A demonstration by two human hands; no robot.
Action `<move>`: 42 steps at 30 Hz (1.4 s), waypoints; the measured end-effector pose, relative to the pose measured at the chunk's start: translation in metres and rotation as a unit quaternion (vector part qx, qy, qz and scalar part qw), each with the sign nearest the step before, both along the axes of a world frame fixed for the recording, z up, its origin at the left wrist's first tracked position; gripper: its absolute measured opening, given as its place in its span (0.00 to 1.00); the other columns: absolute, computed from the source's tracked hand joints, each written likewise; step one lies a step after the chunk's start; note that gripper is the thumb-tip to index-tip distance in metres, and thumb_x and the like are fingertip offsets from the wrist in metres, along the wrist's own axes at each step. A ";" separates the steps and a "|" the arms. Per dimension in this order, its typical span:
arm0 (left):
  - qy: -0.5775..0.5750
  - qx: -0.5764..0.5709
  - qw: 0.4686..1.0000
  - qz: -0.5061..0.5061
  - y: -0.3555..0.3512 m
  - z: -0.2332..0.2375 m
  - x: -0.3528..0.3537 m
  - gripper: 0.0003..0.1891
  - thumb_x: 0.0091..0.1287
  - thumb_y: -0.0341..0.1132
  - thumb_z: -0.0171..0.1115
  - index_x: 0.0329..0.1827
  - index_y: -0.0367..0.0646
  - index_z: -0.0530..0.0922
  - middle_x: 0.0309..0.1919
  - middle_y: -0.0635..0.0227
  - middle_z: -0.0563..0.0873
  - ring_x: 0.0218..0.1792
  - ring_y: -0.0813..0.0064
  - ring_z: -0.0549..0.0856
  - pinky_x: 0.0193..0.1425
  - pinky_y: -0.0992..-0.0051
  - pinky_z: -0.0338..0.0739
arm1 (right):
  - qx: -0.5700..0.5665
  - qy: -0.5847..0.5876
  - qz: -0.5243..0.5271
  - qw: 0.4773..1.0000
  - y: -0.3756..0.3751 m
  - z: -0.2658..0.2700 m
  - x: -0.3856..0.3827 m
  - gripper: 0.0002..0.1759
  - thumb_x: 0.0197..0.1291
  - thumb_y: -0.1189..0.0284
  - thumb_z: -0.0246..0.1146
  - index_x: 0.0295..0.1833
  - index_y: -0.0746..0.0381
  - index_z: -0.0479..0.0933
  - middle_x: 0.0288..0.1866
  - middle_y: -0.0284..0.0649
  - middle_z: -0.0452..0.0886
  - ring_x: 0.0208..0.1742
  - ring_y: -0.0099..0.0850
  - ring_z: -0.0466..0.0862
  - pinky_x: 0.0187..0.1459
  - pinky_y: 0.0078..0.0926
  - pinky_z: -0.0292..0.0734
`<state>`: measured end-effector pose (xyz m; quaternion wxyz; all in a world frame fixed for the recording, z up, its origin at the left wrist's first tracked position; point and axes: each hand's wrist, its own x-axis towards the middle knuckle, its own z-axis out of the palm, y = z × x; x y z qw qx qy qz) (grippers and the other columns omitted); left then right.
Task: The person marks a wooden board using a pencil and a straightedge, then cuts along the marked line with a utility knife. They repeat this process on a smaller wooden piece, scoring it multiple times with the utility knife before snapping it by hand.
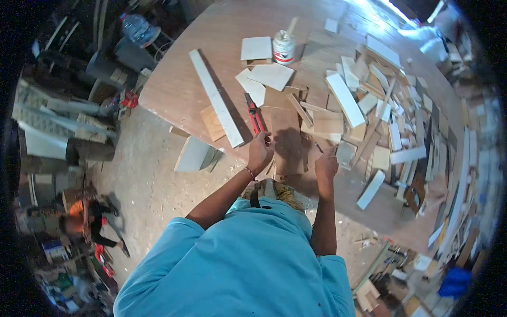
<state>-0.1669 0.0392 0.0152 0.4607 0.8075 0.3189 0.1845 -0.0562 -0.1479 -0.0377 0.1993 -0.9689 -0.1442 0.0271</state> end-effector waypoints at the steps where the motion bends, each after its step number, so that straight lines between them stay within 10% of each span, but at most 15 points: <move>1: -0.007 0.019 0.999 0.046 0.006 -0.001 0.003 0.12 0.52 0.26 0.56 0.40 0.34 0.74 0.32 0.51 0.78 0.33 0.56 0.79 0.38 0.65 0.74 | 0.025 -0.033 0.021 0.999 0.008 0.007 0.010 0.11 0.51 0.71 0.56 0.38 0.66 0.74 0.31 0.51 0.79 0.36 0.48 0.80 0.40 0.42 0.73; 10: -0.015 0.047 0.952 0.303 0.055 -0.001 -0.053 0.18 0.51 0.27 0.61 0.46 0.33 0.71 0.33 0.53 0.76 0.37 0.57 0.77 0.42 0.65 0.72 | 0.273 0.206 0.231 0.911 0.160 0.039 -0.010 0.11 0.55 0.68 0.56 0.31 0.68 0.73 0.21 0.43 0.76 0.24 0.32 0.76 0.28 0.30 0.69; 14: 0.093 0.055 0.944 0.312 0.068 -0.005 -0.062 0.32 0.49 0.35 0.68 0.54 0.32 0.64 0.43 0.48 0.72 0.44 0.53 0.73 0.47 0.63 0.70 | 0.236 0.212 0.276 0.907 0.228 0.021 -0.006 0.14 0.56 0.66 0.56 0.30 0.68 0.73 0.21 0.42 0.76 0.24 0.29 0.75 0.27 0.31 0.67; 16: 0.140 0.134 0.937 0.291 0.072 -0.008 -0.055 0.38 0.48 0.42 0.70 0.57 0.29 0.61 0.43 0.46 0.70 0.44 0.52 0.72 0.48 0.65 0.70 | 0.224 0.217 0.286 0.906 0.261 0.012 -0.001 0.17 0.55 0.63 0.57 0.35 0.69 0.73 0.28 0.53 0.78 0.33 0.50 0.78 0.35 0.39 0.71; 24: 0.225 0.075 0.921 0.309 0.080 -0.023 -0.015 0.52 0.43 0.54 0.71 0.61 0.26 0.54 0.42 0.50 0.67 0.45 0.53 0.69 0.47 0.62 0.66 | 0.158 0.268 0.298 0.902 0.367 -0.026 0.040 0.17 0.52 0.60 0.61 0.26 0.66 0.76 0.18 0.40 0.77 0.21 0.29 0.79 0.27 0.28 0.71; 36: 0.075 0.079 0.947 0.303 0.071 -0.044 -0.019 0.43 0.42 0.21 0.61 0.65 0.32 0.52 0.50 0.47 0.62 0.51 0.51 0.67 0.58 0.67 0.64 | 0.171 0.217 0.402 0.873 0.428 -0.030 0.046 0.22 0.46 0.55 0.67 0.25 0.67 0.76 0.17 0.36 0.75 0.22 0.24 0.75 0.27 0.28 0.68; 38: 0.004 -0.044 0.914 0.404 0.068 -0.048 -0.014 0.20 0.67 0.45 0.51 0.51 0.39 0.60 0.44 0.63 0.65 0.44 0.70 0.68 0.35 0.75 0.76 | 0.169 0.273 0.413 0.852 0.427 -0.017 0.043 0.25 0.40 0.54 0.69 0.35 0.65 0.80 0.34 0.51 0.81 0.39 0.42 0.82 0.41 0.35 0.73; 42: -0.127 -0.211 0.854 0.458 0.072 -0.030 -0.008 0.20 0.66 0.51 0.50 0.44 0.43 0.60 0.43 0.65 0.64 0.42 0.73 0.68 0.31 0.76 0.76 | 0.114 0.284 0.418 0.855 0.439 -0.021 0.046 0.25 0.39 0.55 0.69 0.37 0.66 0.80 0.36 0.50 0.82 0.40 0.42 0.82 0.43 0.33 0.73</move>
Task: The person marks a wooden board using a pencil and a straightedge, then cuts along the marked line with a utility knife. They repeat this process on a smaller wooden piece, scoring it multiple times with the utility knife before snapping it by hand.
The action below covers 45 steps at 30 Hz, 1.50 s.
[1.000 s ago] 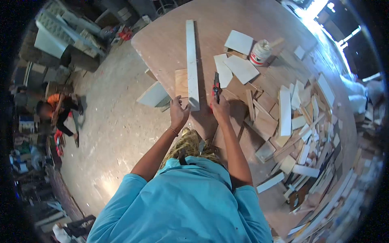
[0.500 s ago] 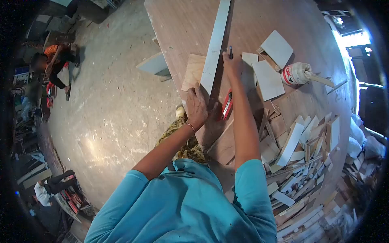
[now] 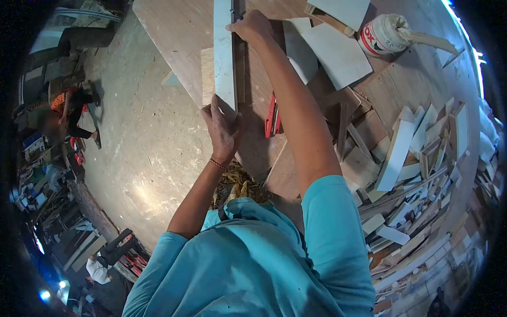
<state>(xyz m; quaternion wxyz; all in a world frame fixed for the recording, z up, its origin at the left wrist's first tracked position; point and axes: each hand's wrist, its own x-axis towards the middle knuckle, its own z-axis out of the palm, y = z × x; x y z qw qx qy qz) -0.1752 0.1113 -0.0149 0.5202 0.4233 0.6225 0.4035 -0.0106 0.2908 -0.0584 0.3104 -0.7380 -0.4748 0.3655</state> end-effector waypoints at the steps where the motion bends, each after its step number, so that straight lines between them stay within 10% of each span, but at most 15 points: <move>1: -0.067 -0.036 0.997 0.023 0.001 0.003 -0.001 0.20 0.66 0.51 0.50 0.45 0.43 0.59 0.43 0.65 0.63 0.42 0.73 0.68 0.30 0.75 0.77 | -0.009 -0.007 0.012 1.000 0.000 -0.001 0.002 0.25 0.39 0.55 0.69 0.37 0.66 0.80 0.37 0.50 0.82 0.40 0.42 0.82 0.43 0.33 0.73; 6: -0.003 0.002 1.000 -0.010 -0.003 -0.008 -0.005 0.19 0.66 0.49 0.51 0.47 0.44 0.60 0.43 0.65 0.62 0.43 0.74 0.67 0.33 0.76 0.77 | 0.054 0.099 -0.001 0.994 0.001 -0.013 0.007 0.21 0.37 0.61 0.73 0.29 0.68 0.77 0.24 0.35 0.76 0.26 0.26 0.74 0.31 0.24 0.68; 8: 0.322 0.186 0.914 -0.162 -0.006 -0.019 -0.014 0.19 0.66 0.47 0.51 0.48 0.41 0.60 0.44 0.65 0.62 0.45 0.74 0.65 0.36 0.77 0.76 | 0.056 0.121 0.006 0.991 -0.002 -0.016 0.010 0.20 0.37 0.61 0.73 0.28 0.67 0.77 0.23 0.33 0.75 0.25 0.25 0.73 0.30 0.24 0.67; 11: 0.245 0.102 0.953 -0.146 -0.006 -0.020 -0.015 0.38 0.51 0.28 0.64 0.65 0.36 0.55 0.45 0.51 0.63 0.47 0.53 0.68 0.53 0.63 0.67 | 0.060 0.113 0.003 0.992 -0.009 -0.009 0.012 0.19 0.37 0.62 0.73 0.25 0.65 0.76 0.22 0.32 0.73 0.24 0.23 0.71 0.28 0.22 0.64; 21: 0.167 0.104 0.974 -0.117 -0.005 -0.020 -0.009 0.39 0.49 0.28 0.65 0.64 0.34 0.55 0.45 0.52 0.64 0.47 0.55 0.68 0.52 0.63 0.67 | 0.061 0.134 -0.026 0.989 -0.017 -0.001 0.009 0.19 0.38 0.62 0.72 0.25 0.67 0.76 0.21 0.33 0.73 0.22 0.23 0.71 0.27 0.24 0.65; 23: 0.362 0.197 0.892 -0.186 -0.006 -0.021 -0.013 0.31 0.58 0.31 0.61 0.62 0.36 0.56 0.47 0.59 0.64 0.46 0.68 0.66 0.47 0.70 0.72 | 0.059 0.119 -0.027 0.991 -0.016 0.002 0.009 0.20 0.38 0.61 0.71 0.26 0.68 0.77 0.21 0.35 0.74 0.23 0.24 0.72 0.28 0.24 0.66; 28: 0.366 0.198 0.887 -0.199 -0.005 -0.021 -0.014 0.42 0.48 0.23 0.64 0.66 0.33 0.51 0.46 0.52 0.64 0.47 0.56 0.67 0.53 0.65 0.66 | 0.068 0.074 -0.024 0.995 -0.013 -0.005 0.007 0.21 0.34 0.58 0.70 0.26 0.66 0.79 0.27 0.47 0.81 0.31 0.37 0.82 0.36 0.30 0.74; 45: 0.342 0.198 0.899 -0.190 -0.006 -0.027 -0.016 0.41 0.46 0.24 0.64 0.65 0.34 0.53 0.46 0.51 0.64 0.47 0.55 0.68 0.53 0.65 0.66 | 0.061 0.134 -0.052 0.988 -0.016 0.001 0.003 0.23 0.38 0.69 0.72 0.37 0.76 0.76 0.33 0.41 0.79 0.35 0.26 0.79 0.38 0.20 0.70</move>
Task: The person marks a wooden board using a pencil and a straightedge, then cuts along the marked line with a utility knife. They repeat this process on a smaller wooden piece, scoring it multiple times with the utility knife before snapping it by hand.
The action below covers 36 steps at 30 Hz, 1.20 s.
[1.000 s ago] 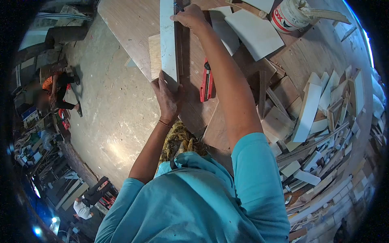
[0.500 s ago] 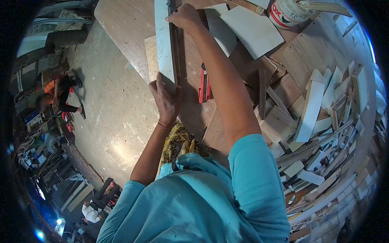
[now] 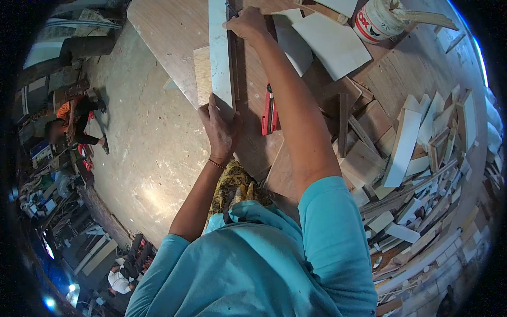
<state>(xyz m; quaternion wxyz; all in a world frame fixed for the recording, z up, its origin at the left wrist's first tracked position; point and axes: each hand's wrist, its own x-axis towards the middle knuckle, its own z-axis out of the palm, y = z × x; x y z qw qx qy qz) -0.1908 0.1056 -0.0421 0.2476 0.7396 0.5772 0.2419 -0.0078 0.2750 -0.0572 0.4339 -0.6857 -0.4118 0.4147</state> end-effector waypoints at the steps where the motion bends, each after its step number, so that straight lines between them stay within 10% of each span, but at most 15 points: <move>1: 0.004 0.005 1.000 0.000 0.000 0.001 0.000 0.41 0.46 0.24 0.64 0.65 0.34 0.53 0.46 0.51 0.64 0.47 0.55 0.68 0.53 0.65 0.66 | 0.014 0.006 -0.019 1.000 0.001 -0.002 -0.001 0.22 0.38 0.71 0.72 0.36 0.77 0.76 0.33 0.41 0.79 0.35 0.26 0.78 0.37 0.20 0.70; 36: 0.018 0.025 0.999 0.010 0.001 0.000 0.003 0.42 0.45 0.24 0.65 0.65 0.34 0.54 0.45 0.50 0.65 0.46 0.53 0.69 0.51 0.63 0.67 | 0.038 0.006 -0.026 0.999 0.006 -0.026 0.001 0.16 0.35 0.69 0.74 0.28 0.66 0.79 0.25 0.35 0.79 0.25 0.22 0.77 0.27 0.19 0.69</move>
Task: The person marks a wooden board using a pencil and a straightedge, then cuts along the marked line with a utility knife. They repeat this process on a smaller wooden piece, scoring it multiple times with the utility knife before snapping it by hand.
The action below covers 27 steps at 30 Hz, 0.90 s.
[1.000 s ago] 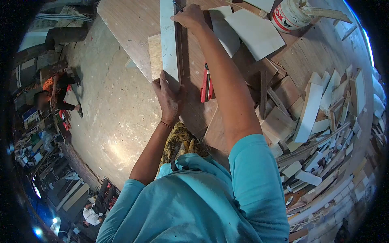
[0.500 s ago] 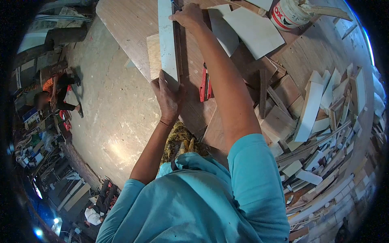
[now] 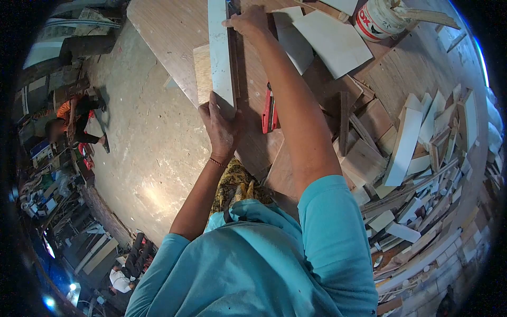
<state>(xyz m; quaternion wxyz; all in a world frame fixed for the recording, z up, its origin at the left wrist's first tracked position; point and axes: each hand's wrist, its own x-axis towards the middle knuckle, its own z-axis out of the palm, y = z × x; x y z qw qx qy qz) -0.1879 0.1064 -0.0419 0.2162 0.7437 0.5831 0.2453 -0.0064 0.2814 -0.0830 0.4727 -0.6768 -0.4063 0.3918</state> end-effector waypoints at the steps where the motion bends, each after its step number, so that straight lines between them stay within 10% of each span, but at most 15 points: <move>1: 0.001 0.003 1.000 -0.006 0.000 0.001 0.000 0.41 0.46 0.26 0.65 0.65 0.35 0.54 0.45 0.50 0.65 0.47 0.53 0.69 0.52 0.63 0.67 | 0.014 0.025 -0.004 1.000 -0.002 0.003 0.000 0.16 0.35 0.69 0.74 0.28 0.66 0.79 0.25 0.36 0.79 0.25 0.23 0.77 0.27 0.19 0.69; 17: -0.001 -0.007 1.000 0.000 0.000 0.007 0.001 0.38 0.48 0.32 0.67 0.62 0.33 0.57 0.44 0.49 0.65 0.45 0.52 0.69 0.50 0.62 0.67 | -0.063 -0.025 0.024 0.997 -0.020 0.018 0.005 0.16 0.44 0.64 0.69 0.35 0.66 0.80 0.29 0.41 0.82 0.27 0.27 0.80 0.31 0.23 0.74; 19: -0.001 0.000 1.000 0.005 0.002 0.009 0.003 0.38 0.49 0.33 0.68 0.62 0.33 0.58 0.43 0.50 0.65 0.45 0.53 0.69 0.50 0.62 0.67 | -0.011 -0.260 0.036 0.965 -0.036 0.020 0.004 0.15 0.49 0.62 0.64 0.38 0.62 0.81 0.31 0.43 0.83 0.31 0.34 0.82 0.37 0.28 0.74; 27: 0.027 0.015 1.000 0.003 0.000 0.005 0.003 0.37 0.48 0.28 0.68 0.61 0.34 0.58 0.42 0.52 0.66 0.42 0.56 0.70 0.44 0.64 0.69 | 0.093 -0.287 0.080 0.950 -0.049 0.013 0.001 0.12 0.42 0.66 0.65 0.34 0.60 0.80 0.33 0.46 0.80 0.39 0.42 0.80 0.42 0.35 0.73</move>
